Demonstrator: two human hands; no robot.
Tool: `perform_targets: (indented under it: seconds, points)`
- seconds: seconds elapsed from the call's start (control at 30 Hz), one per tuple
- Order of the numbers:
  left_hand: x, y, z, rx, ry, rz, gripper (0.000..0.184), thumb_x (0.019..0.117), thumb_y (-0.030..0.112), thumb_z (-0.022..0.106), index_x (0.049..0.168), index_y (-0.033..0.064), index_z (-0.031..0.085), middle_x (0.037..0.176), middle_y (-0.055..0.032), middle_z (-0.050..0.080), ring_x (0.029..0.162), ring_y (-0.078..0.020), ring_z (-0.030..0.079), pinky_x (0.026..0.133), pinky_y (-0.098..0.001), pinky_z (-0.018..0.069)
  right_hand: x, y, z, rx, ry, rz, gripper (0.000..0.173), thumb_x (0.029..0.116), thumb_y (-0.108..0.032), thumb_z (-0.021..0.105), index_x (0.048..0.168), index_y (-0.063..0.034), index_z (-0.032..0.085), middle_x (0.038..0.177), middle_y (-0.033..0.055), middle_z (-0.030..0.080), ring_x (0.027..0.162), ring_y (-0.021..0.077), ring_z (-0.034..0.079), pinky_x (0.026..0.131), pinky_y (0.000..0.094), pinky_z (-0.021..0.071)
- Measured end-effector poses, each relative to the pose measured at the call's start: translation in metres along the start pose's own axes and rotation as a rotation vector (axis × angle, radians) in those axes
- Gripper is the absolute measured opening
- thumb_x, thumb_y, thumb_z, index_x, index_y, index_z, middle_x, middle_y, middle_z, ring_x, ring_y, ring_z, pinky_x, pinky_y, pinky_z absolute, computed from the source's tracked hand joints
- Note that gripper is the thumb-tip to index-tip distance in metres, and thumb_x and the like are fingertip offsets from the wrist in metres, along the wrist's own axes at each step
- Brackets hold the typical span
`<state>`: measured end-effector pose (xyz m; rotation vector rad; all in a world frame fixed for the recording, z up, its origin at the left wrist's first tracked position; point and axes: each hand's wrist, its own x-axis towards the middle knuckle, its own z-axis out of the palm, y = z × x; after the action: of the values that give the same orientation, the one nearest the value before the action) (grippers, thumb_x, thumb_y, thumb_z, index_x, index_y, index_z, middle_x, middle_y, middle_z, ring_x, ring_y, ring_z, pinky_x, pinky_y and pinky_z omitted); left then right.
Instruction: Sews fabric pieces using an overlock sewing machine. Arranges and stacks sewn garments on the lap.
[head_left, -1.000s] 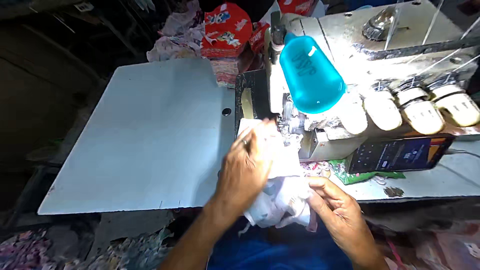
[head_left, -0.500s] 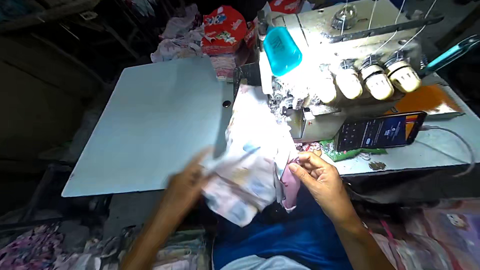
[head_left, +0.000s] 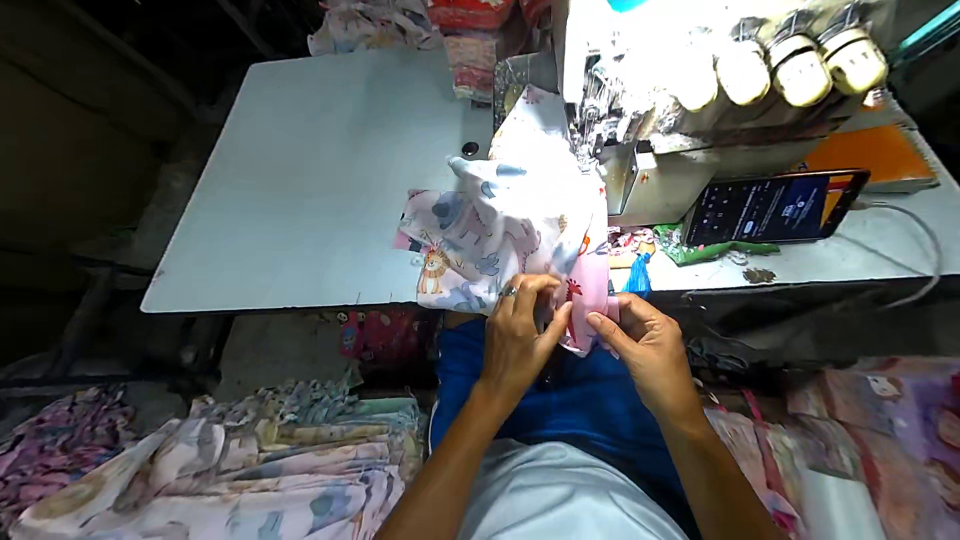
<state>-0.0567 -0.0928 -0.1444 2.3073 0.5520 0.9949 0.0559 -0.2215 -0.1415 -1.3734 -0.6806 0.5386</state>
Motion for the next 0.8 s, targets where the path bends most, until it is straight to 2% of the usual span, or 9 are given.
perform_targets:
  seconds: [0.1,0.27,0.33,0.43,0.5,0.57,0.63,0.7,0.8]
  points:
    - [0.004,-0.005,0.013,0.221,0.016,-0.041,0.041,0.0854,0.030,0.076,0.117,0.0033,0.069,0.112,-0.0133,0.068,0.107,-0.0302,0.064,0.090,-0.0459,0.0523,-0.001,-0.002,-0.001,0.018,0.008,0.018,0.022,0.0886,-0.006,0.075,0.109,-0.0021,0.067,0.094,0.0031,0.073,0.085,0.0076,0.071,0.079,0.0230,0.0608]
    - [0.011,-0.009,0.004,0.255,-0.018,-0.050,0.014,0.0943,0.016,0.067,0.101,0.0064,0.075,0.102,-0.0107,0.068,0.097,-0.0259,0.065,0.081,-0.0405,0.0531,-0.015,0.001,-0.004,0.019,0.040,0.040,0.016,0.0943,-0.010,0.070,0.108,-0.0019,0.067,0.094,0.0009,0.072,0.085,0.0047,0.070,0.080,0.0207,0.0594]
    - [0.009,-0.004,-0.009,0.097,-0.041,-0.121,0.013,0.0959,0.013,0.067,0.101,0.0052,0.076,0.108,-0.0091,0.070,0.100,-0.0194,0.067,0.085,-0.0361,0.0551,-0.024,0.004,-0.009,-0.005,0.055,0.031,0.013,0.0968,-0.008,0.066,0.107,-0.0005,0.068,0.095,0.0009,0.072,0.087,0.0036,0.069,0.081,0.0196,0.0587]
    - [0.008,0.013,-0.046,-0.446,-0.112,-0.375,0.017,0.1027,0.011,0.053,0.109,0.0060,0.068,0.117,-0.0024,0.069,0.103,-0.0099,0.066,0.089,-0.0285,0.0558,-0.034,0.005,-0.016,-0.027,0.073,0.015,0.015,0.0980,-0.005,0.063,0.110,0.0025,0.066,0.098,0.0022,0.072,0.090,0.0032,0.069,0.084,0.0190,0.0583]
    - [0.007,0.024,-0.064,-0.691,-0.116,-0.481,0.020,0.1064,0.016,0.045,0.109,0.0144,0.065,0.108,0.0030,0.072,0.090,-0.0072,0.069,0.081,-0.0255,0.0590,-0.038,0.005,-0.017,-0.043,0.070,0.008,0.017,0.0983,-0.005,0.062,0.113,0.0034,0.065,0.100,0.0033,0.072,0.092,0.0038,0.069,0.085,0.0189,0.0580]
    - [0.004,0.027,-0.060,-0.573,-0.084,-0.416,0.014,0.1056,0.012,0.049,0.109,0.0109,0.062,0.100,0.0016,0.072,0.079,-0.0075,0.070,0.071,-0.0249,0.0614,-0.038,0.006,-0.015,-0.065,0.067,-0.004,0.017,0.0980,-0.006,0.063,0.111,0.0032,0.066,0.099,0.0030,0.073,0.091,0.0029,0.069,0.085,0.0180,0.0578]
    - [0.002,0.024,-0.041,-0.354,-0.075,-0.298,0.015,0.1009,0.008,0.058,0.112,0.0008,0.065,0.099,-0.0054,0.071,0.082,-0.0113,0.072,0.073,-0.0292,0.0626,-0.038,0.004,-0.011,-0.078,0.057,-0.008,0.015,0.0975,-0.007,0.064,0.109,0.0021,0.068,0.096,0.0017,0.073,0.089,0.0014,0.069,0.083,0.0167,0.0576]
    - [0.002,0.014,-0.020,-0.114,-0.089,-0.175,0.024,0.0962,0.014,0.067,0.115,-0.0007,0.067,0.101,-0.0094,0.071,0.089,-0.0147,0.071,0.079,-0.0323,0.0610,-0.040,-0.001,-0.008,-0.076,0.042,-0.016,0.014,0.0972,-0.006,0.064,0.108,0.0015,0.068,0.095,0.0007,0.072,0.087,0.0007,0.068,0.081,0.0163,0.0574]
    - [0.008,0.002,0.003,0.216,-0.062,-0.102,0.036,0.0913,0.028,0.073,0.115,0.0023,0.067,0.101,-0.0122,0.066,0.090,-0.0260,0.064,0.076,-0.0417,0.0532,-0.043,-0.007,-0.006,-0.066,0.026,-0.044,0.014,0.0970,-0.005,0.064,0.108,0.0021,0.068,0.094,0.0008,0.072,0.086,0.0014,0.069,0.080,0.0168,0.0580]
